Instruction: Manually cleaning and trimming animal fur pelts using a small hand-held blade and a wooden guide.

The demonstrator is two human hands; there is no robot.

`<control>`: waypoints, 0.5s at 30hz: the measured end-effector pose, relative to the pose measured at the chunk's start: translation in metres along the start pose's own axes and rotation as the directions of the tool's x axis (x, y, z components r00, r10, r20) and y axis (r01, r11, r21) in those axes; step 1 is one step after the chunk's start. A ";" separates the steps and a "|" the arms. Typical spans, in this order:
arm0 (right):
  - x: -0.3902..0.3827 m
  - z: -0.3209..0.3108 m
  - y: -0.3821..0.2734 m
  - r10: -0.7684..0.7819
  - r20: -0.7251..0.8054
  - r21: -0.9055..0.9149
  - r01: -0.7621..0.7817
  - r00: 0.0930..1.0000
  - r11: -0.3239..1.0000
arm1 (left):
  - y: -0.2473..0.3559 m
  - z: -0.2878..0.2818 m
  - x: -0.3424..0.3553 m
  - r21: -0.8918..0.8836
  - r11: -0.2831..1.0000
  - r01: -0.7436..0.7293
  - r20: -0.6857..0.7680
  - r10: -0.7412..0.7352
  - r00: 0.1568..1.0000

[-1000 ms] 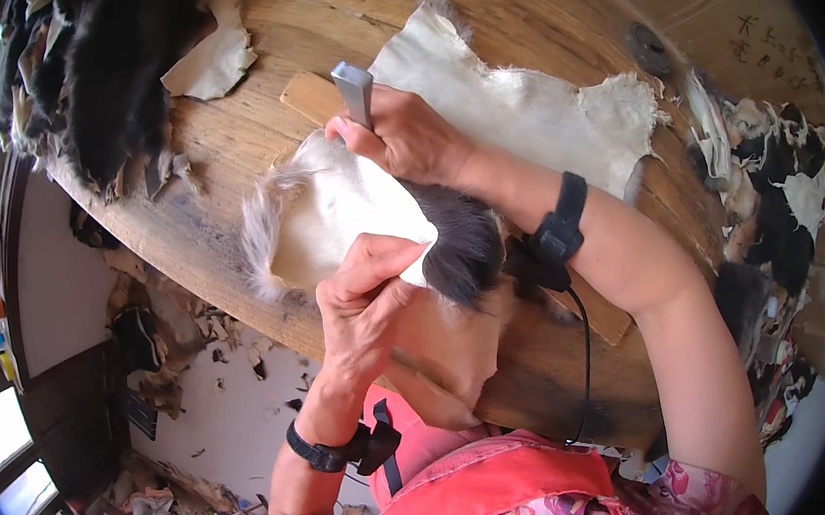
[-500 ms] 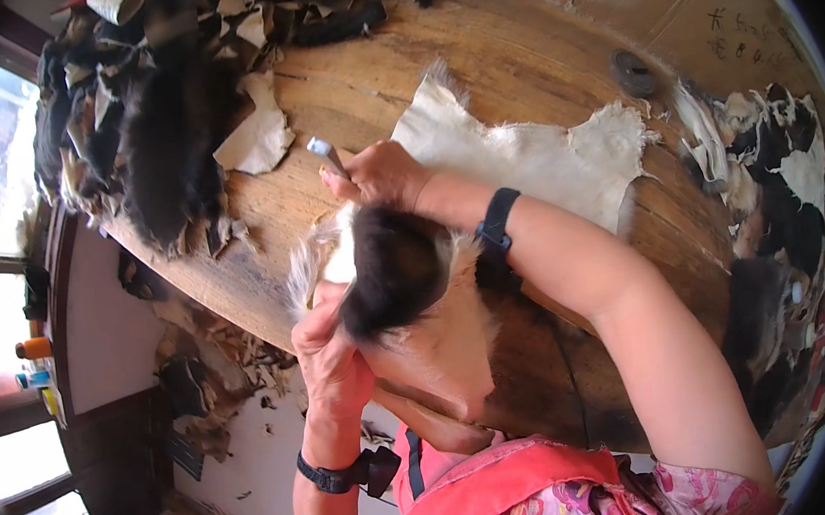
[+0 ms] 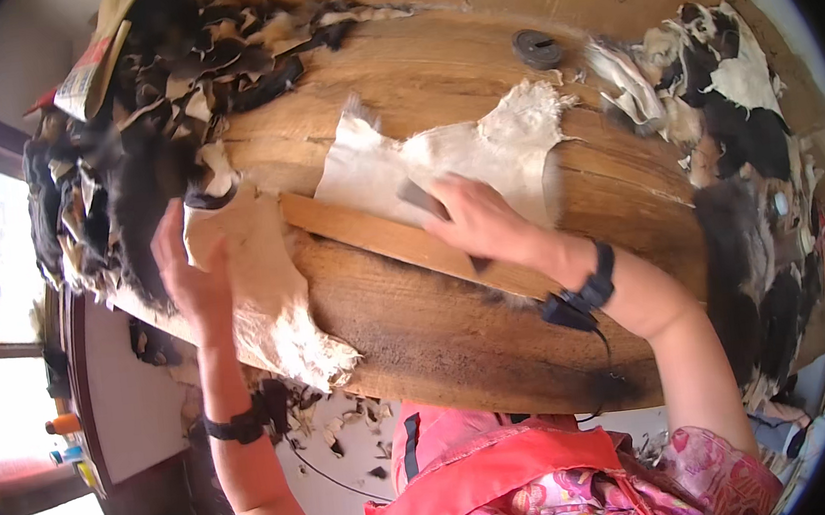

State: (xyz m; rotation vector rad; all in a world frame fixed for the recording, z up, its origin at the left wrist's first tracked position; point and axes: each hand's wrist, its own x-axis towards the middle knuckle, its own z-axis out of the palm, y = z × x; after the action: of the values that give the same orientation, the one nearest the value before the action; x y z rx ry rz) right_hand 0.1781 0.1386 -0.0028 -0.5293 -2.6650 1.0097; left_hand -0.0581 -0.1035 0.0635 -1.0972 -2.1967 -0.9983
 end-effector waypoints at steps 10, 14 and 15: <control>-0.167 -0.040 0.030 0.218 -0.078 -0.202 -0.229 0.973 0.952 | 0.098 0.092 -0.080 -0.397 0.918 0.002 0.517 0.222 0.827; -0.202 -0.086 0.072 0.335 -0.573 -0.180 -0.513 0.748 0.839 | 0.126 0.107 -0.079 -0.476 0.828 -0.298 0.604 0.554 0.573; -0.217 -0.094 0.096 0.346 -0.634 -0.154 -0.551 0.692 0.820 | 0.129 0.114 -0.079 -0.498 0.812 -0.303 0.588 0.574 0.570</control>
State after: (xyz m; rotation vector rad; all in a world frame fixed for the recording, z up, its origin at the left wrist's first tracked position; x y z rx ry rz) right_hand 0.4304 0.1706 -0.0198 -1.3894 -2.1590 0.3601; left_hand 0.0814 0.0018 -0.0106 -2.4366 -2.0797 -0.7929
